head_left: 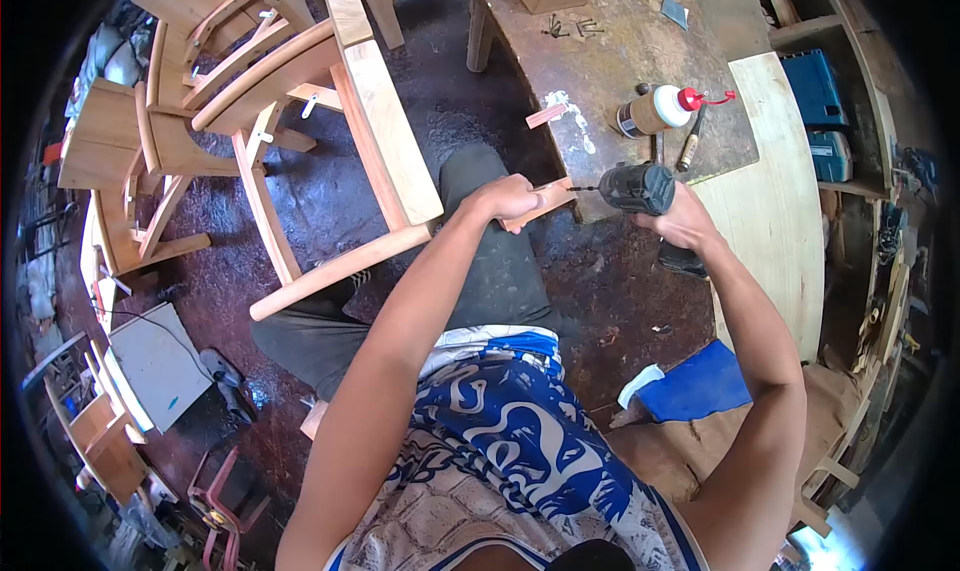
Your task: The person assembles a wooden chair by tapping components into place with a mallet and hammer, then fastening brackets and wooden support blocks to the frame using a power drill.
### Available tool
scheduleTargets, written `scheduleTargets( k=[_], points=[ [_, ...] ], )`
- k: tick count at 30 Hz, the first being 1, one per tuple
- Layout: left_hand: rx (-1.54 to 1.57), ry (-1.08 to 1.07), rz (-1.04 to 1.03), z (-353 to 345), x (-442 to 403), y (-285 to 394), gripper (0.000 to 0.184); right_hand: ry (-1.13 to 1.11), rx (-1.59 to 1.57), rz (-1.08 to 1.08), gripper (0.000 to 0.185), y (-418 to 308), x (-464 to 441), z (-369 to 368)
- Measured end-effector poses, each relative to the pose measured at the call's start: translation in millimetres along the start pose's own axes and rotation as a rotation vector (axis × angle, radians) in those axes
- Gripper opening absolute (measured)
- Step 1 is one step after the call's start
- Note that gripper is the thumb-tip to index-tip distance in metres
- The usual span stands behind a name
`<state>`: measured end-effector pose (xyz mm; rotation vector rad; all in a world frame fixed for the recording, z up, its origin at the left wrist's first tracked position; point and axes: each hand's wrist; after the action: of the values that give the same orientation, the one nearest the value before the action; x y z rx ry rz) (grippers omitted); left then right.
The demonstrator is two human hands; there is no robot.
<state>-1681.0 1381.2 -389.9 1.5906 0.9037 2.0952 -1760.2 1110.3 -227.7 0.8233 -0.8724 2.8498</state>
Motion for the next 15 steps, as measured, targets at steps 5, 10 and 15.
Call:
scheduleTargets(
  k=[5, 10, 15],
  points=[
    [0.031, -0.01, 0.029, -1, -1, 4, 0.042, 0.052, -0.114, -0.051, 0.049, 9, 12, 8],
    [0.081, -0.015, 0.008, -2, 2, 2, 0.042, 0.122, -0.259, -0.112, 0.048, 10, 18, 3],
    [0.182, -0.054, -0.113, 0, -2, -11, 0.042, 0.249, -0.508, -0.196, 0.049, 13, 49, 0]
  ],
)
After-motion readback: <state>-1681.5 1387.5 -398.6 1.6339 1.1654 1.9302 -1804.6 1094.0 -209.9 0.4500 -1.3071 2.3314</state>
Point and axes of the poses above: each hand's wrist, its own x-axis away from the middle knuckle, its own z-axis out of the back of the hand, y = z × x, and after that the axes turned 11 degrees about -x, right-handed
